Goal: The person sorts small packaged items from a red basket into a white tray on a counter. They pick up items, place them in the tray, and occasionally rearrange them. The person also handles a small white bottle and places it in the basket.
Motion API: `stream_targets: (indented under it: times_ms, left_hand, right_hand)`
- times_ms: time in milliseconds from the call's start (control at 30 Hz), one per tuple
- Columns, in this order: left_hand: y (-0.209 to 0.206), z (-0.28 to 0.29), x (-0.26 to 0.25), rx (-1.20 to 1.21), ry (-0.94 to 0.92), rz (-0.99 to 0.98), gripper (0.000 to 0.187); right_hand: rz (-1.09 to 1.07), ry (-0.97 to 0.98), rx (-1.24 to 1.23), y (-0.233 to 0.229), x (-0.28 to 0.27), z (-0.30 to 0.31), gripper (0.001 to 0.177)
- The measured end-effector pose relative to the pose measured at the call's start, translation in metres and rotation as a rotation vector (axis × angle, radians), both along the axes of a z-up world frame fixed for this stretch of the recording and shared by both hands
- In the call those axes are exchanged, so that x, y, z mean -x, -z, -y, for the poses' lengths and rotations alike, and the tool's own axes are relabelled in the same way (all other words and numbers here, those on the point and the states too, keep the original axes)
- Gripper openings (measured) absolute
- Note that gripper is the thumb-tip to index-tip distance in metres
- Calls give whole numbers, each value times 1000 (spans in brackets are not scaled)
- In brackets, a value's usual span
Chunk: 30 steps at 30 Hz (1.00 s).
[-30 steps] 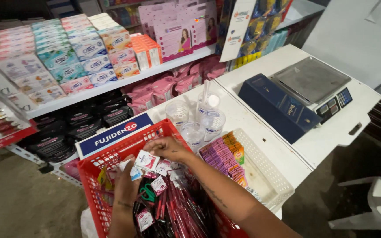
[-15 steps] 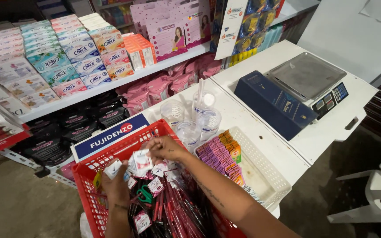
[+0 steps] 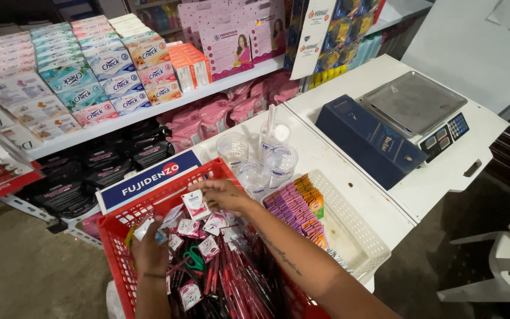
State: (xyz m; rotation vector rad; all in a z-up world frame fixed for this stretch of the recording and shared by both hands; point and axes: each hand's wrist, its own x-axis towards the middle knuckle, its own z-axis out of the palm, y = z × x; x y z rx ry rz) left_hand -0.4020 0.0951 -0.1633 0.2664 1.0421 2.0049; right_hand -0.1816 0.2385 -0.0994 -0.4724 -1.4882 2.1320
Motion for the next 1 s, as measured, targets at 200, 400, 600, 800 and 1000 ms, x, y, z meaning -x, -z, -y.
stream_targets:
  times_ms: [200, 400, 600, 800, 1000]
  left_hand:
    - [94, -28, 38, -96, 262, 414, 20]
    - [34, -15, -9, 44, 249, 365, 28]
    - [-28, 0, -38, 259, 198, 204, 32]
    - [-67, 9, -54, 291, -35, -379, 39]
    - [-60, 5, -56, 134, -11, -206, 38]
  right_hand:
    - [26, -54, -187, 1, 8, 4, 34]
    - [22, 10, -424, 15, 20, 14, 29]
    - [122, 97, -344, -21, 19, 30, 21]
    - [184, 183, -393, -14, 16, 27, 29]
    - [218, 181, -414, -12, 19, 25, 35]
